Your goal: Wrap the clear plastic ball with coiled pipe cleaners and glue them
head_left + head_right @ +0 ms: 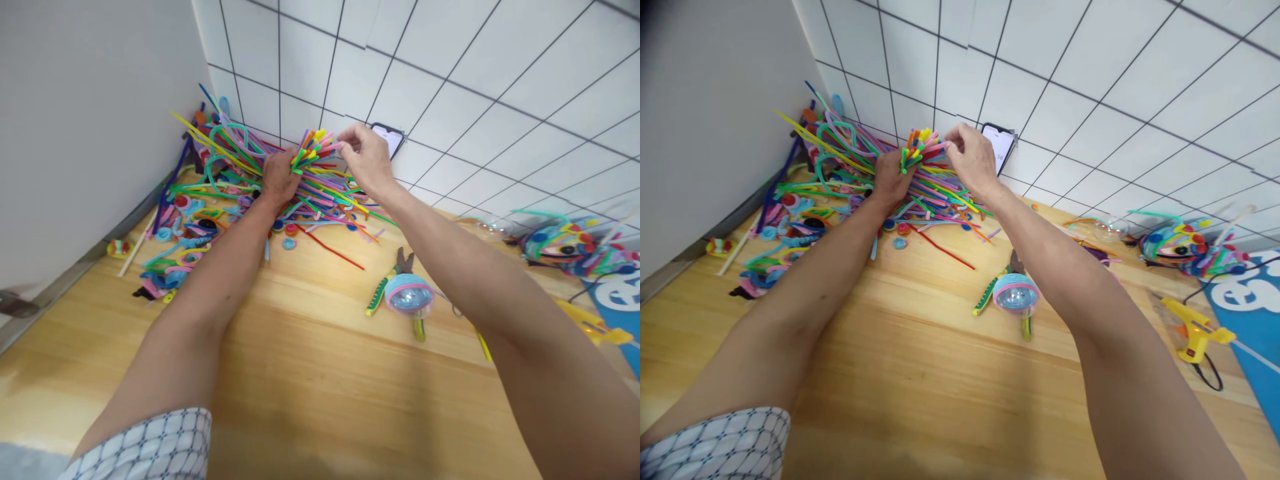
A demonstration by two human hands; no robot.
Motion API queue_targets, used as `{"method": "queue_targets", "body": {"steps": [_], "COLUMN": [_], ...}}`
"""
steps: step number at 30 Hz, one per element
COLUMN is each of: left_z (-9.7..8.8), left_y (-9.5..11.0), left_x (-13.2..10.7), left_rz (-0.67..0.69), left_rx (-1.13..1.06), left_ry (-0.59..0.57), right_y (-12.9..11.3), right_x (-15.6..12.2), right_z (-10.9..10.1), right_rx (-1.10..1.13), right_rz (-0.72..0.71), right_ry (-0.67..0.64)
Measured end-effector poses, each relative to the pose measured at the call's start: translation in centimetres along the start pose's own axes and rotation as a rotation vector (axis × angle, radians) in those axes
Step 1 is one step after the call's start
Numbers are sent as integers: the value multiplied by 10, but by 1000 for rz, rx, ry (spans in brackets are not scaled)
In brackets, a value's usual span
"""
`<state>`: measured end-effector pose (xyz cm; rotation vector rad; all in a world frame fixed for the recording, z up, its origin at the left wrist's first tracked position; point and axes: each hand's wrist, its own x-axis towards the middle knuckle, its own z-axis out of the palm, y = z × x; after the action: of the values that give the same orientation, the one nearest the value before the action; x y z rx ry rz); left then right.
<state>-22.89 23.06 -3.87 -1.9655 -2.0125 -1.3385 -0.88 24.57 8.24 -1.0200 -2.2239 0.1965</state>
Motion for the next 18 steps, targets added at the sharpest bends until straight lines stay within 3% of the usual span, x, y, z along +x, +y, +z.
{"method": "queue_targets", "body": {"steps": [8, 12, 18], "left_z": [0, -4, -4], "left_y": [-1, 4, 5], "left_x": [1, 0, -1], "left_rz": [40, 19, 37], "left_rx": [20, 53, 46], "left_ry": [1, -40, 0], "right_y": [-19, -20, -13], "right_x": [4, 10, 13], "right_z": [-11, -6, 3], "right_rx": [-42, -16, 8], "right_rz": [-34, -58, -75], "right_ry": [10, -14, -75]}}
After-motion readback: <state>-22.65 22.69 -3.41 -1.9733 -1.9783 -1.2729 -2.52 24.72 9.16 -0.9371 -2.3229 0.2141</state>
